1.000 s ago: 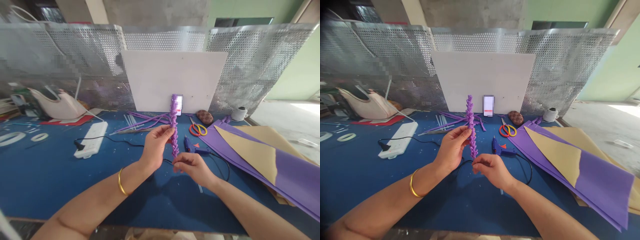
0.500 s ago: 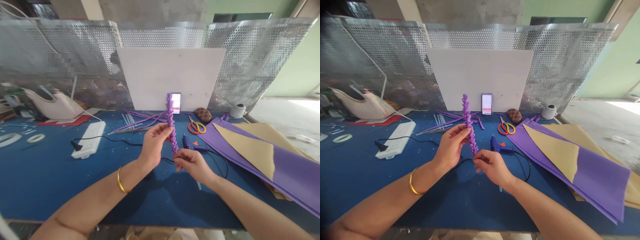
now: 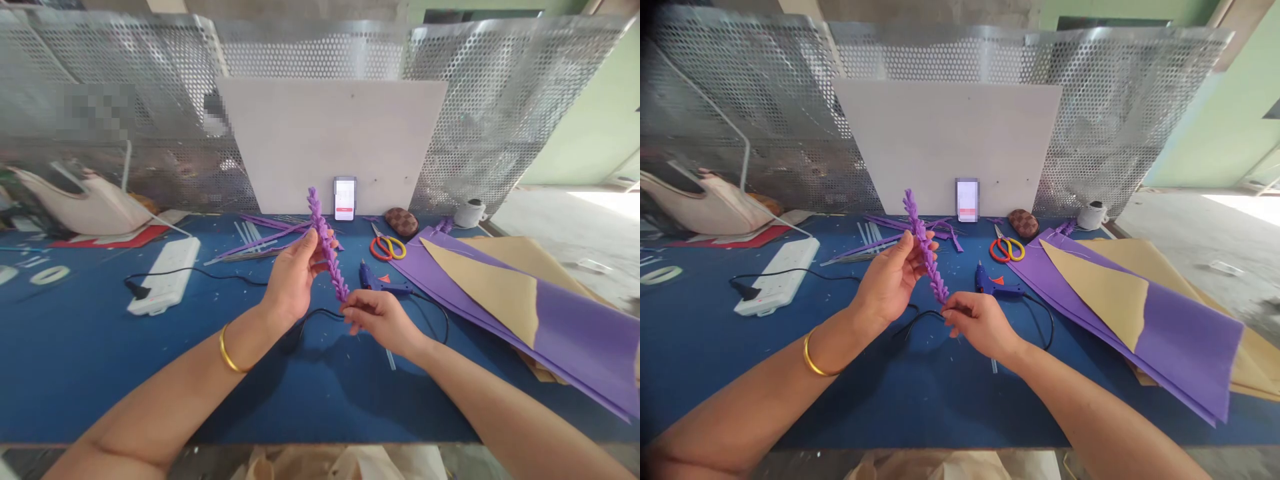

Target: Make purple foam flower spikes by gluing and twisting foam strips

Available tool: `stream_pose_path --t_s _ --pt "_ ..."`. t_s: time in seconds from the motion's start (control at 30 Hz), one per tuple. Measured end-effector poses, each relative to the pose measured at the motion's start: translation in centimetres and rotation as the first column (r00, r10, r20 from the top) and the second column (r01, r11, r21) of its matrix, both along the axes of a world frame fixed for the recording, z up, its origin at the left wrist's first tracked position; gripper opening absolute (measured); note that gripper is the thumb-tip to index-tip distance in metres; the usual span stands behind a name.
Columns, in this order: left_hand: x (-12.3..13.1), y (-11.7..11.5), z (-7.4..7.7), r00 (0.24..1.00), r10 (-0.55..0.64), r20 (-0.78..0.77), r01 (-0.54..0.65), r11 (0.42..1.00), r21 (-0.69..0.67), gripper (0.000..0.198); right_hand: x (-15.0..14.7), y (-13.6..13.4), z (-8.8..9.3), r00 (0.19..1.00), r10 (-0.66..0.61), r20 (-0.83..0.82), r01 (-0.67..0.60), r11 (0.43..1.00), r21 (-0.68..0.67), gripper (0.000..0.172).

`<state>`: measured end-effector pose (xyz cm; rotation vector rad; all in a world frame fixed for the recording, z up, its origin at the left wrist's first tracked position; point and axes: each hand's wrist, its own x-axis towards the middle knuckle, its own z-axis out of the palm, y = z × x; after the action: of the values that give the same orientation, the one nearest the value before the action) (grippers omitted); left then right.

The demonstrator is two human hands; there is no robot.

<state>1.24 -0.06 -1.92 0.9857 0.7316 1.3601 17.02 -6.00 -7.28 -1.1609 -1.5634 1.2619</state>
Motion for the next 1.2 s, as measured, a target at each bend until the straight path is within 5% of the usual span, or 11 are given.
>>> stream_pose_path --t_s 0.3,0.6,1.2 --pt "-0.1 0.7 0.1 0.999 0.041 0.030 -0.041 0.999 -0.011 0.016 0.3 0.4 -0.7 0.994 0.021 0.111 -0.018 0.999 -0.027 0.009" --pt "-0.6 1.0 0.2 0.999 0.004 0.040 -0.005 0.999 0.043 0.033 0.7 0.5 -0.5 0.996 0.033 0.078 -0.031 0.999 -0.025 0.013" --pt "-0.5 0.8 0.5 0.991 -0.061 0.120 0.067 0.997 -0.049 0.017 0.2 0.1 -0.7 0.996 -0.040 0.081 0.033 0.996 0.080 0.009"
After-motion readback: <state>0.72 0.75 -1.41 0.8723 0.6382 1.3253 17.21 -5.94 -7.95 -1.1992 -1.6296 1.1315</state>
